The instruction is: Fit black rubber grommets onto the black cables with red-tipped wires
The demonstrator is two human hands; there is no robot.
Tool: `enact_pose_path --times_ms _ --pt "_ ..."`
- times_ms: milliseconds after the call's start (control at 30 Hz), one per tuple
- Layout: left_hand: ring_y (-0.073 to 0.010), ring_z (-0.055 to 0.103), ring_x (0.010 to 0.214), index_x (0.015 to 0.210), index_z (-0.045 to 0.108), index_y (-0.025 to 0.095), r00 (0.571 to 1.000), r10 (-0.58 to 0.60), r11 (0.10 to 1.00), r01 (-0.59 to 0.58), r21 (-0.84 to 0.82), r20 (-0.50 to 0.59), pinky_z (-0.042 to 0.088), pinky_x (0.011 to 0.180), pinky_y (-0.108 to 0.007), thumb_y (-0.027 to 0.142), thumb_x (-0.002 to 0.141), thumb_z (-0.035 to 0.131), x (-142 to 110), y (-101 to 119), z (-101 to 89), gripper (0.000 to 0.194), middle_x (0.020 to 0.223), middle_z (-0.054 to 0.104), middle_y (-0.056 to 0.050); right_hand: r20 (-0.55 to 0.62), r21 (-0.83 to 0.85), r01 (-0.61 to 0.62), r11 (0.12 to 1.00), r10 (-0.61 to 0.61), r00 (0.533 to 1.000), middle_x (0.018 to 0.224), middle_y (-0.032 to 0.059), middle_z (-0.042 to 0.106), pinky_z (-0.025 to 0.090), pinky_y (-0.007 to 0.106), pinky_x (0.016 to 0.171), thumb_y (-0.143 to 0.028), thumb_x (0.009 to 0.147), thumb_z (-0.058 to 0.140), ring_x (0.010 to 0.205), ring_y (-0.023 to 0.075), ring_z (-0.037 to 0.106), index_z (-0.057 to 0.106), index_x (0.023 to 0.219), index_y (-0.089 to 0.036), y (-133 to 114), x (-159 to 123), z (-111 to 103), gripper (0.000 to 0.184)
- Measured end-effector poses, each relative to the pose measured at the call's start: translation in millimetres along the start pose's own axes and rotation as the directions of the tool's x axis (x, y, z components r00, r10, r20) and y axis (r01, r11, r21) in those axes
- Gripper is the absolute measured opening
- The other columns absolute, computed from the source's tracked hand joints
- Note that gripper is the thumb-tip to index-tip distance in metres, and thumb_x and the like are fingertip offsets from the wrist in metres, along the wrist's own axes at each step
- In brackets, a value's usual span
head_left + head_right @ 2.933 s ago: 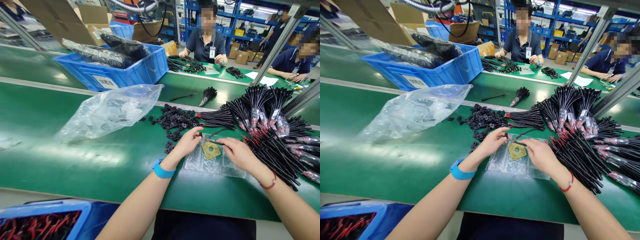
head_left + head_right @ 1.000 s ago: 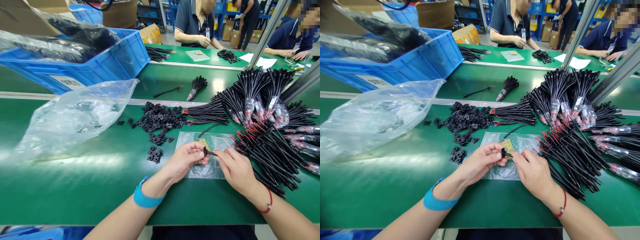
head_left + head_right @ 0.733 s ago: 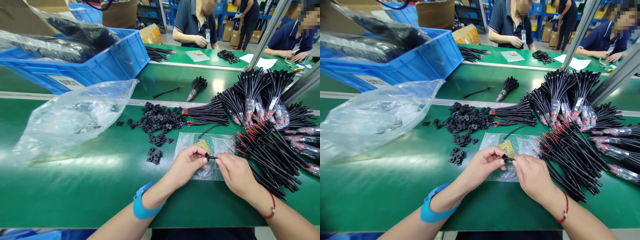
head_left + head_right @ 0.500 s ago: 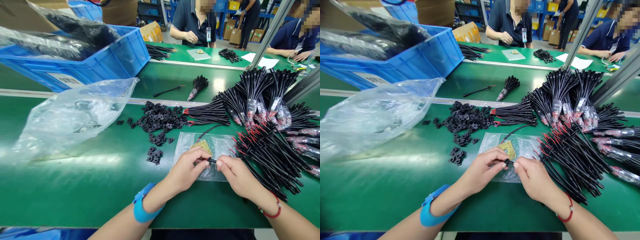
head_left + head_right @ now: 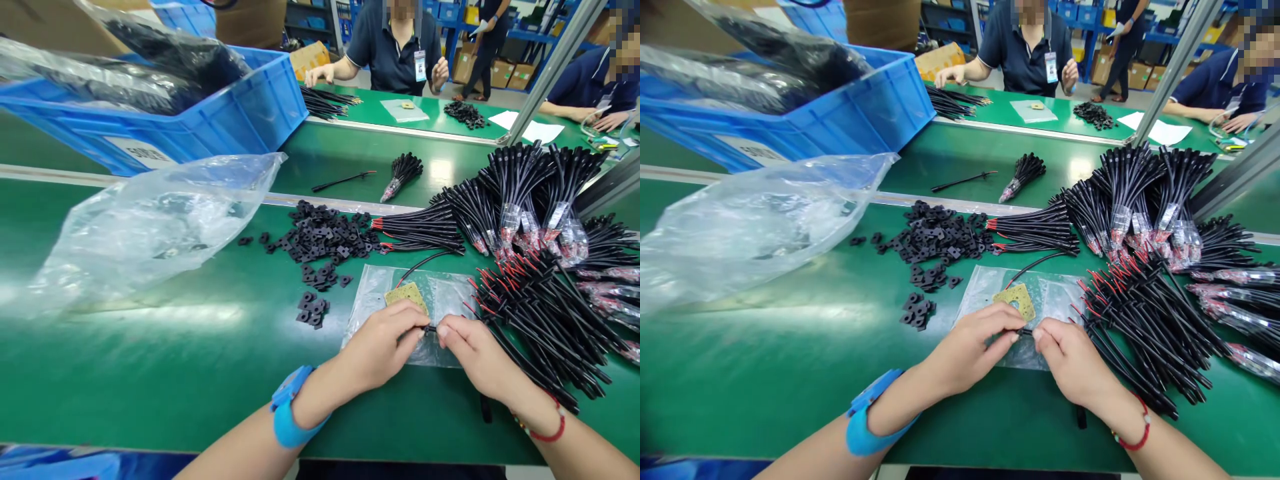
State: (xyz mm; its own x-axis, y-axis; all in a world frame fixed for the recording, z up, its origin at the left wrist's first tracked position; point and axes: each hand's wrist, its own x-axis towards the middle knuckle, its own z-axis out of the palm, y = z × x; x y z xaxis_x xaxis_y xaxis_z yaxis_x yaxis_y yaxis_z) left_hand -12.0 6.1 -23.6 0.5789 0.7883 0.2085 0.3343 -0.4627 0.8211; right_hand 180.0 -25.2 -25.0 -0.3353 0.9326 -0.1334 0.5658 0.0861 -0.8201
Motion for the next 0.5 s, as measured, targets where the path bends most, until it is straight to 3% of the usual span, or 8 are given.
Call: enact_pose_path --times_ms 67,167,233,333,400,500 --pt "-0.0159 0.062 0.078 0.087 0.063 0.017 0.981 -0.191 0.963 0.190 -0.192 0.009 0.050 0.072 -0.028 0.012 0.080 0.051 3 1 0.9 0.015 0.083 0.065 -0.004 -0.077 -0.169 0.077 0.983 -0.091 0.993 0.058 -0.0032 0.046 0.031 0.024 0.054 -0.028 0.096 0.033 0.054 0.0112 0.042 0.047 0.069 -0.019 0 -2 1 0.031" --pt "-0.0133 0.062 0.062 0.081 0.060 0.015 0.893 -0.431 0.727 0.430 -0.536 0.132 0.050 0.064 -0.026 0.018 0.075 0.058 6 1 1.3 0.007 0.068 0.063 -0.001 -0.173 -0.463 0.210 0.861 -0.320 0.932 0.060 -0.0011 0.050 0.030 0.026 0.055 -0.023 0.096 0.034 0.054 0.0118 0.045 0.053 0.075 -0.018 1 -5 3 0.029" --pt "-0.0114 0.060 0.053 0.075 0.059 0.014 0.828 -0.505 0.543 0.526 -0.655 0.245 0.050 0.059 -0.025 0.023 0.071 0.064 7 1 0.2 0.011 0.059 0.061 0.001 -0.175 -0.626 0.273 0.730 -0.472 0.864 0.062 0.0007 0.052 0.030 0.027 0.056 -0.020 0.095 0.036 0.056 0.0130 0.046 0.058 0.081 -0.017 1 -7 3 0.026" --pt "-0.0092 0.058 0.048 0.067 0.058 0.012 0.753 -0.532 0.351 0.612 -0.708 0.387 0.049 0.055 -0.023 0.026 0.064 0.071 8 0 -2.0 0.019 0.059 0.063 0.000 -0.121 -0.769 0.310 0.560 -0.603 0.789 0.063 0.0021 0.053 0.030 0.029 0.058 -0.014 0.093 0.038 0.058 0.0143 0.046 0.061 0.092 -0.014 0 -10 3 0.023" --pt "-0.0089 0.058 0.048 0.067 0.059 0.012 0.737 -0.532 0.309 0.627 -0.715 0.417 0.050 0.055 -0.023 0.027 0.061 0.074 8 1 -2.1 0.022 0.060 0.063 0.000 -0.108 -0.792 0.314 0.524 -0.625 0.773 0.063 0.0024 0.052 0.030 0.029 0.058 -0.012 0.092 0.038 0.058 0.0148 0.046 0.061 0.095 -0.012 -1 -12 3 0.024" --pt "-0.0107 0.061 0.053 0.072 0.059 0.013 0.774 -0.518 0.405 0.597 -0.693 0.363 0.050 0.058 -0.024 0.025 0.064 0.071 7 2 0.7 0.019 0.059 0.063 0.000 -0.129 -0.711 0.318 0.628 -0.561 0.818 0.063 0.0022 0.053 0.029 0.029 0.057 -0.015 0.093 0.037 0.058 0.0144 0.046 0.060 0.087 -0.014 -2 -13 3 0.023"
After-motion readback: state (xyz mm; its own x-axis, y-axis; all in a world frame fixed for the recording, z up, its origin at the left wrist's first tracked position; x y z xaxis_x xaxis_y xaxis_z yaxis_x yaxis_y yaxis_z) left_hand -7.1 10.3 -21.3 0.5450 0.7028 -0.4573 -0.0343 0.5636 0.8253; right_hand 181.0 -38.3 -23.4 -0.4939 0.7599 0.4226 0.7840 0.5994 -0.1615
